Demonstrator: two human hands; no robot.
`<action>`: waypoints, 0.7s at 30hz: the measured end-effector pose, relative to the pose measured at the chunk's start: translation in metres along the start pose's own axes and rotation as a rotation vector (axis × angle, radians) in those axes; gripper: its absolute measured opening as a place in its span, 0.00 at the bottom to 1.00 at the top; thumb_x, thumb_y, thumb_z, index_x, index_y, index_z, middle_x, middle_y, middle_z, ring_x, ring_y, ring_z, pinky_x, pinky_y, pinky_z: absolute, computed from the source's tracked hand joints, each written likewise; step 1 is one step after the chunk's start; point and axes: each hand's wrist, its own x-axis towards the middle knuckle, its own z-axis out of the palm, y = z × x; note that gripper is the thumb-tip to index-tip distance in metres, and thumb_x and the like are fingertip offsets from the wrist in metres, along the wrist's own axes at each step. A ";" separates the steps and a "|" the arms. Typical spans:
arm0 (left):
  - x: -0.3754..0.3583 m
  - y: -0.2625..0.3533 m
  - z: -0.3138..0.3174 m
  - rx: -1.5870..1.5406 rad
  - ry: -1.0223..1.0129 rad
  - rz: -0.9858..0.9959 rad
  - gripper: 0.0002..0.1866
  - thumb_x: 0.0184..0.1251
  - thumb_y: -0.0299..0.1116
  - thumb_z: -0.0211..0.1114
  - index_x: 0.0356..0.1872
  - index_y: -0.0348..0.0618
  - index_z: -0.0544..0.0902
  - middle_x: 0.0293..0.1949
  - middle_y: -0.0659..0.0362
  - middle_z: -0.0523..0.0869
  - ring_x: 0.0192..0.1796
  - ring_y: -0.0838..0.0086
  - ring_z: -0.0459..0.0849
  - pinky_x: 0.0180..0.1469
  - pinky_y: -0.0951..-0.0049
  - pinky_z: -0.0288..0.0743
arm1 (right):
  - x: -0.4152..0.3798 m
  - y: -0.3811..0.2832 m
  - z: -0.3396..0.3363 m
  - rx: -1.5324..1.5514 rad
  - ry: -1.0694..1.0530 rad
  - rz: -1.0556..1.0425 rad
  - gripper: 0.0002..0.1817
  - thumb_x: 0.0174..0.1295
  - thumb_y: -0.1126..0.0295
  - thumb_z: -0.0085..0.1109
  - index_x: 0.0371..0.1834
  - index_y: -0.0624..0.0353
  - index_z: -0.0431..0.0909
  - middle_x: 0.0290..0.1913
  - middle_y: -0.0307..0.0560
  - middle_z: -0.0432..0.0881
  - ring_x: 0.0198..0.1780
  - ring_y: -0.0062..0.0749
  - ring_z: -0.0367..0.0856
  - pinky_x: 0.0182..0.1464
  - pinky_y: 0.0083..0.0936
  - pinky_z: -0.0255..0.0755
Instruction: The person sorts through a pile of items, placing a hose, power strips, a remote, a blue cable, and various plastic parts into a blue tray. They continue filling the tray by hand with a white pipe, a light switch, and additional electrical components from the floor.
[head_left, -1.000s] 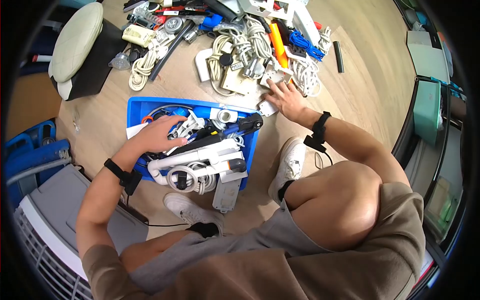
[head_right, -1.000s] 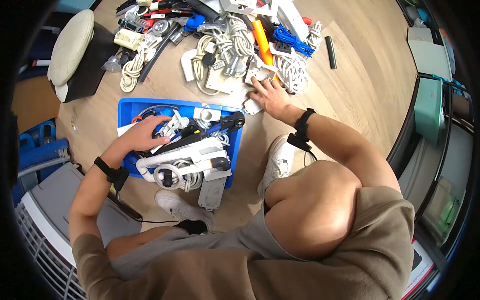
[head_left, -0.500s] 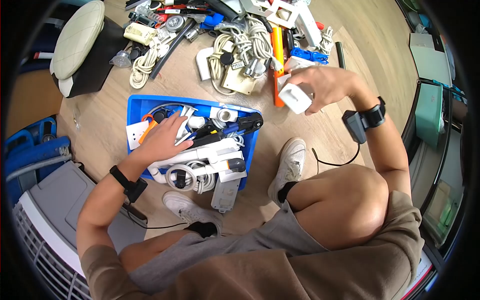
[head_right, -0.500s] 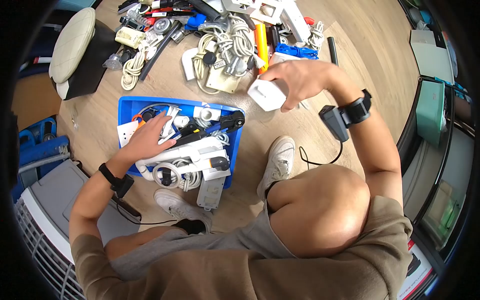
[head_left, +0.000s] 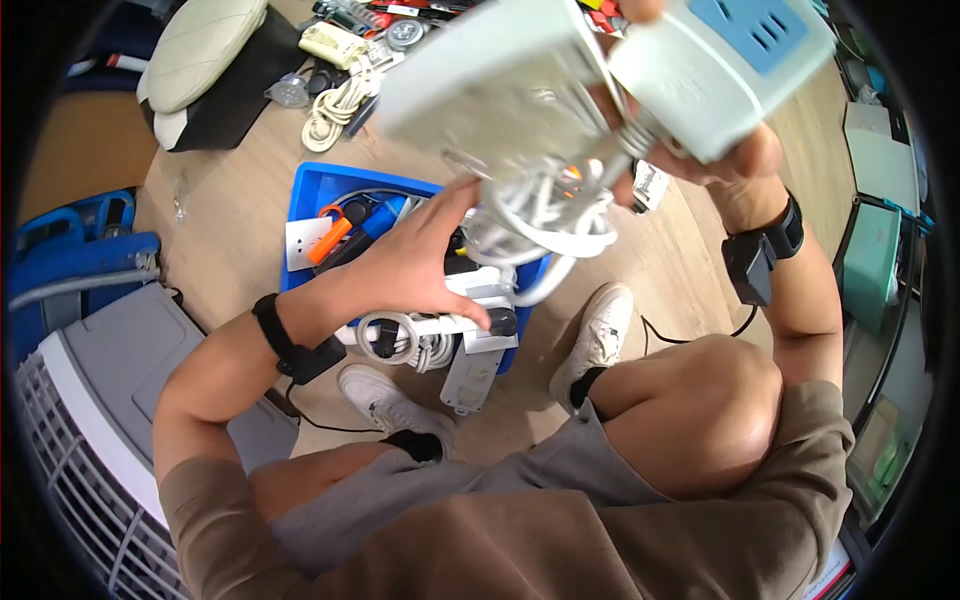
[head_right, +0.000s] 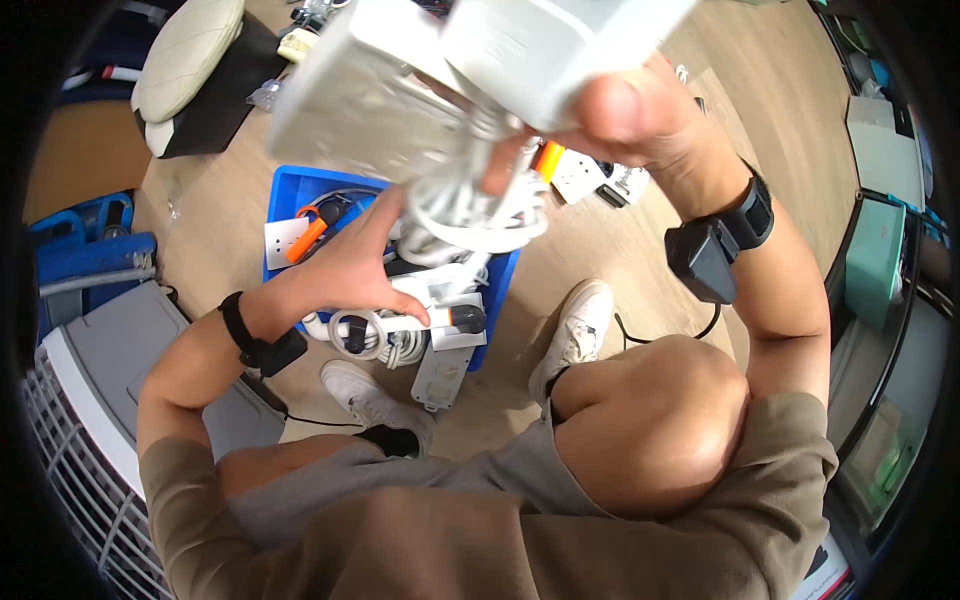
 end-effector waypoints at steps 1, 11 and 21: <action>0.003 -0.001 0.001 -0.103 0.149 0.026 0.67 0.43 0.50 0.91 0.79 0.36 0.55 0.72 0.41 0.71 0.74 0.51 0.74 0.76 0.54 0.68 | 0.009 0.011 0.001 0.034 0.021 -0.047 0.58 0.55 0.45 0.81 0.81 0.62 0.56 0.73 0.53 0.68 0.69 0.50 0.76 0.49 0.55 0.91; -0.058 -0.066 -0.070 -0.335 0.409 0.137 0.32 0.58 0.28 0.83 0.61 0.38 0.75 0.62 0.51 0.82 0.63 0.70 0.82 0.64 0.68 0.79 | 0.061 0.055 0.043 -0.253 0.168 0.083 0.32 0.58 0.66 0.80 0.65 0.62 0.78 0.61 0.51 0.80 0.47 0.34 0.88 0.53 0.36 0.87; -0.089 -0.098 -0.105 0.401 -0.008 -0.513 0.24 0.64 0.47 0.76 0.50 0.41 0.78 0.34 0.47 0.89 0.38 0.54 0.89 0.44 0.57 0.80 | -0.010 0.172 0.023 -1.002 -0.505 0.245 0.23 0.51 0.75 0.71 0.53 0.57 0.79 0.58 0.49 0.79 0.65 0.50 0.74 0.67 0.43 0.70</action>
